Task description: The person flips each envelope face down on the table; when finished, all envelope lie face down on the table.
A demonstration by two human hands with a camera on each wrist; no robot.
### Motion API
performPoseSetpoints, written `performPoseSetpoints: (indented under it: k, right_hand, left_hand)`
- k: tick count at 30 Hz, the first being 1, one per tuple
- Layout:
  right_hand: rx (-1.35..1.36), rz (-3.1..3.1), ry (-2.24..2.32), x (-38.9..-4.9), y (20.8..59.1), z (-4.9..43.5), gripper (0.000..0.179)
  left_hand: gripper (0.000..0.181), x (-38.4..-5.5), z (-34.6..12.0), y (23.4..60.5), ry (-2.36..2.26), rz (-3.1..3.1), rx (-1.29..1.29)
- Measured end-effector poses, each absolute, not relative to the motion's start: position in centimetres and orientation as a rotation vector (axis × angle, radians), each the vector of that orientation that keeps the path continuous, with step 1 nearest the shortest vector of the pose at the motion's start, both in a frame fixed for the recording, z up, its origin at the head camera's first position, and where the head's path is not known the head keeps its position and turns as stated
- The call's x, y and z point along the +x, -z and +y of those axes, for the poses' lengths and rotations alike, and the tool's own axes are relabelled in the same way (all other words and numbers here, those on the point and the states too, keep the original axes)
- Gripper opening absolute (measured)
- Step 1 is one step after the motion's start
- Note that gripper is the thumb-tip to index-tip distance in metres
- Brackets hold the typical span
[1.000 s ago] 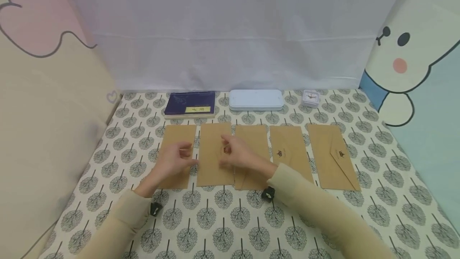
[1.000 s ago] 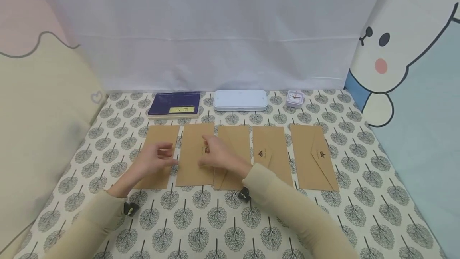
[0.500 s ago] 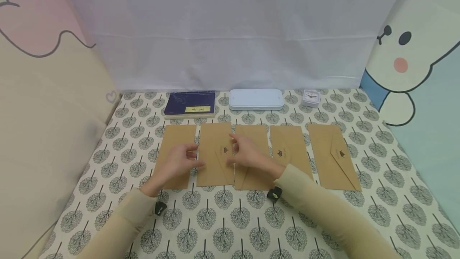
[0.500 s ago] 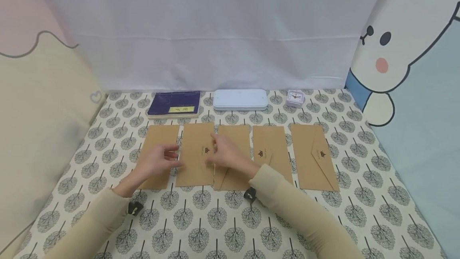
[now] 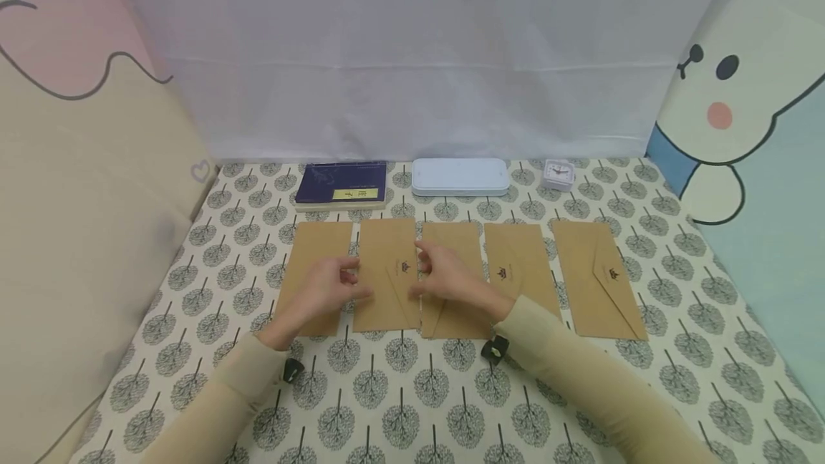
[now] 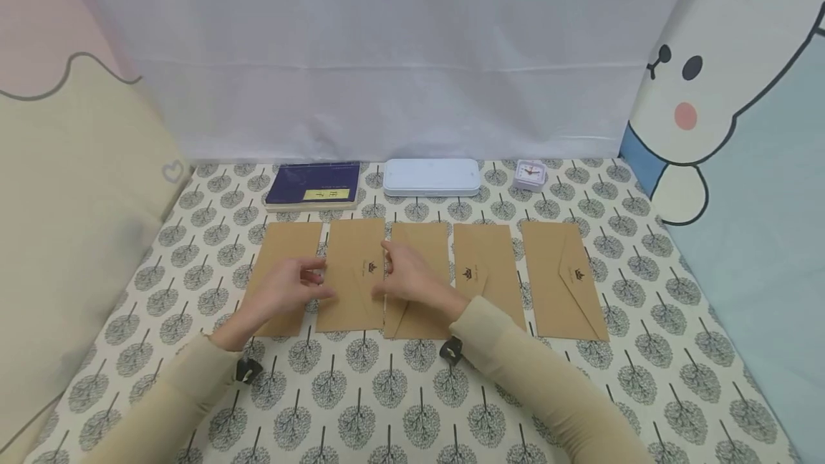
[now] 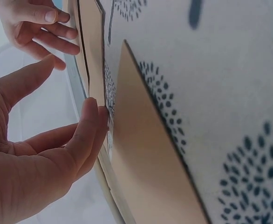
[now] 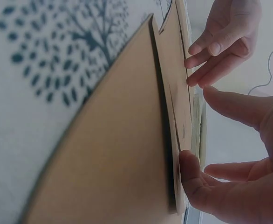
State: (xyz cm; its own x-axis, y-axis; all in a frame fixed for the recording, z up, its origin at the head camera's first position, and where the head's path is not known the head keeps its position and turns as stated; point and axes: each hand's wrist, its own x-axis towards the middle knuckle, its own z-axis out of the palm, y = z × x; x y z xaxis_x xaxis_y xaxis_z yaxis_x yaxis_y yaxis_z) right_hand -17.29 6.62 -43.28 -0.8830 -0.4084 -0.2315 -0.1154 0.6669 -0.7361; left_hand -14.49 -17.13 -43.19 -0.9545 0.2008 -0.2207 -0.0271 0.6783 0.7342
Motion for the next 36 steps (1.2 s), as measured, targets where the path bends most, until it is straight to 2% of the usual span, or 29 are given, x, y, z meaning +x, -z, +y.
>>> performPoseSetpoints:
  k: [11,36]
  right_hand:
    - [-0.424,2.488,1.064,-17.5,43.3,6.4,0.101]
    - [-0.184,2.446,1.074,-17.7,42.3,5.6,0.098]
  left_hand:
    - [0.071,-14.5,-17.0,43.2,-1.108,2.613,0.13]
    - [0.072,-14.3,-16.6,43.4,-1.09,2.624,0.141]
